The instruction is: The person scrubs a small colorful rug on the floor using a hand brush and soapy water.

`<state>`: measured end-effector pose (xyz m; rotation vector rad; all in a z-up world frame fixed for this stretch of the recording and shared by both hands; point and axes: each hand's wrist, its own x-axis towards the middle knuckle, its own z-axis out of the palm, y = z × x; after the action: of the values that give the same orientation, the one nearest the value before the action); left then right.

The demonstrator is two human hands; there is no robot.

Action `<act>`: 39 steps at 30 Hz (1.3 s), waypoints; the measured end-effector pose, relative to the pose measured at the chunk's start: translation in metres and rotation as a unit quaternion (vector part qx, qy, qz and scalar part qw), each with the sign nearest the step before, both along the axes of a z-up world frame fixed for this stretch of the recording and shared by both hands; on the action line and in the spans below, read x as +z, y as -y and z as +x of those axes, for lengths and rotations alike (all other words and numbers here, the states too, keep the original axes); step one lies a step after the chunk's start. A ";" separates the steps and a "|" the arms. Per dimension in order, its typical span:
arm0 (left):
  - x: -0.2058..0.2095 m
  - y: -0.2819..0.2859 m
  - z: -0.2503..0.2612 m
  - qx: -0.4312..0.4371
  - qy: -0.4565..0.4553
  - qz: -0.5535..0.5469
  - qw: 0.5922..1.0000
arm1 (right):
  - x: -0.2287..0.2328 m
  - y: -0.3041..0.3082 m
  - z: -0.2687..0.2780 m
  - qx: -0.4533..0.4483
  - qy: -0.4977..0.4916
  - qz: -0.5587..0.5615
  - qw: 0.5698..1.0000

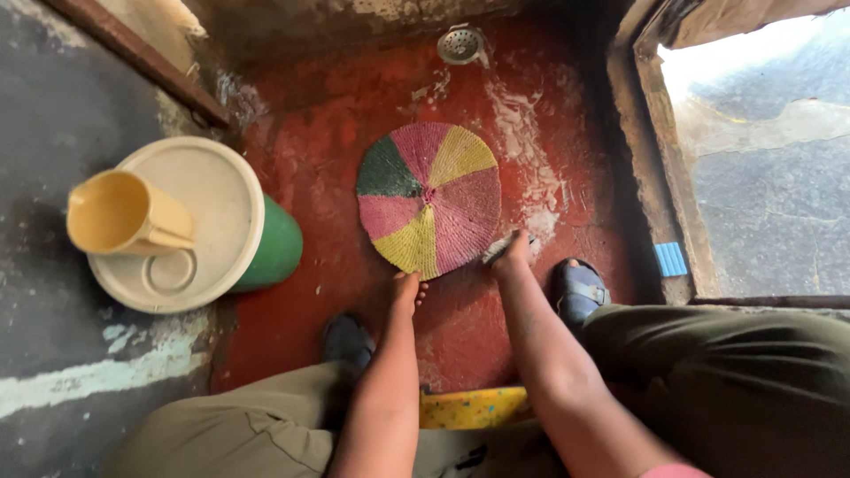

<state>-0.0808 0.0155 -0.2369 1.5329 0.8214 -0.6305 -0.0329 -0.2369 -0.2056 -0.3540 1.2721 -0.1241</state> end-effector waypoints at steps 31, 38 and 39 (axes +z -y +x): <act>0.011 0.008 -0.011 -0.357 0.128 0.517 0.767 | 0.006 -0.110 -0.039 0.531 0.117 -0.699 0.465; -0.032 0.007 -0.017 -0.307 0.154 0.545 0.765 | 0.010 -0.133 -0.058 0.633 0.078 -0.725 0.260; -0.028 0.011 -0.015 -0.307 0.157 0.559 0.754 | 0.015 -0.122 -0.057 0.637 0.065 -0.724 0.255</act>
<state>-0.0956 0.0048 -0.2646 2.9953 0.3693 -0.2682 -0.0901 -0.1149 -0.1905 -2.8198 -0.1359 0.1404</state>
